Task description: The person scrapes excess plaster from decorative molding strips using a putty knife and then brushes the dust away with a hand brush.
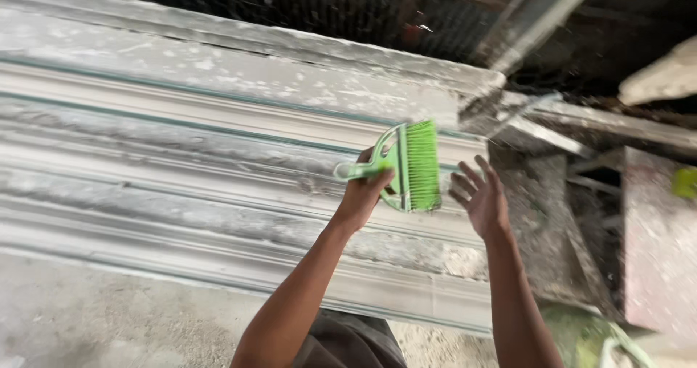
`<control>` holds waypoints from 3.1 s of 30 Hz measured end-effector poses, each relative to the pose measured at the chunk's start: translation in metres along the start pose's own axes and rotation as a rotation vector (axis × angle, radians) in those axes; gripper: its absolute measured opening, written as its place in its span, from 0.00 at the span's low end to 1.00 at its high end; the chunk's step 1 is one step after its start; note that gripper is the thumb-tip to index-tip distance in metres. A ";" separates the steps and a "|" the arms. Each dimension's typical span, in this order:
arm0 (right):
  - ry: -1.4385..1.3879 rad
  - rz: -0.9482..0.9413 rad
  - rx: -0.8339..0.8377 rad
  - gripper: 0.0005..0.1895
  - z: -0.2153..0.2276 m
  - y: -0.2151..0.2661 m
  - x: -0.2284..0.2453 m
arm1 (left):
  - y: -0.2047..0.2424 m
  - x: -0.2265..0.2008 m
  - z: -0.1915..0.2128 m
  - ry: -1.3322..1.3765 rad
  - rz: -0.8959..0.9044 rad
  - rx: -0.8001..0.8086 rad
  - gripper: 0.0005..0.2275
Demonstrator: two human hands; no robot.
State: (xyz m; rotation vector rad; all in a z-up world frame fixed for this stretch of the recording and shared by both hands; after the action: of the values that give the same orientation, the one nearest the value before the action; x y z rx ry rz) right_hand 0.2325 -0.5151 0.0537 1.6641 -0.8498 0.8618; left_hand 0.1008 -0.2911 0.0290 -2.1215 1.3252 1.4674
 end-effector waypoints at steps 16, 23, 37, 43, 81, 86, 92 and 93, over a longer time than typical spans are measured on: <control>0.155 -0.333 0.628 0.09 -0.455 0.306 -0.294 | 0.259 -0.279 0.437 -0.013 -0.206 -0.680 0.24; 0.302 -0.480 0.809 0.12 -0.631 0.418 -0.418 | 0.379 -0.380 0.601 -0.090 -0.178 -1.147 0.28; 0.785 0.139 1.313 0.11 -0.981 0.453 -0.543 | 0.355 -0.515 0.879 -0.349 -0.243 -1.390 0.31; 0.783 0.053 1.324 0.18 -1.140 0.501 -0.537 | 0.348 -0.637 1.006 -0.193 -0.580 -1.466 0.30; 0.104 -0.781 -0.082 0.04 -1.428 0.538 -0.827 | 0.077 -0.738 1.653 0.901 -0.097 -1.151 0.14; 0.543 -0.469 0.370 0.21 -1.495 0.578 -0.788 | 0.125 -0.776 1.671 0.803 -0.143 -1.072 0.13; 0.892 -0.151 0.883 0.49 -1.598 0.643 -0.712 | 0.147 -0.837 1.627 0.602 -0.057 -0.958 0.16; 0.698 -0.257 0.840 0.48 -1.601 0.636 -0.714 | 0.140 -0.840 1.614 0.537 -0.061 -0.872 0.16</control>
State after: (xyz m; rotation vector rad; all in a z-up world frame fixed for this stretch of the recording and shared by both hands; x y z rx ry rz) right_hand -0.8782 0.9826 0.0676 1.8818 0.2586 1.6045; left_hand -1.0796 1.1007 0.0204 -3.2448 0.7684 1.7162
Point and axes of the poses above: each hand's wrist, its own y-axis away from the middle knuckle, its own z-axis out of the back of the hand, x = y × z, the point moved 4 cm from there along -y, towards the middle knuckle, and after that the axes turned 11 degrees about -x, right-handed, at the moved point
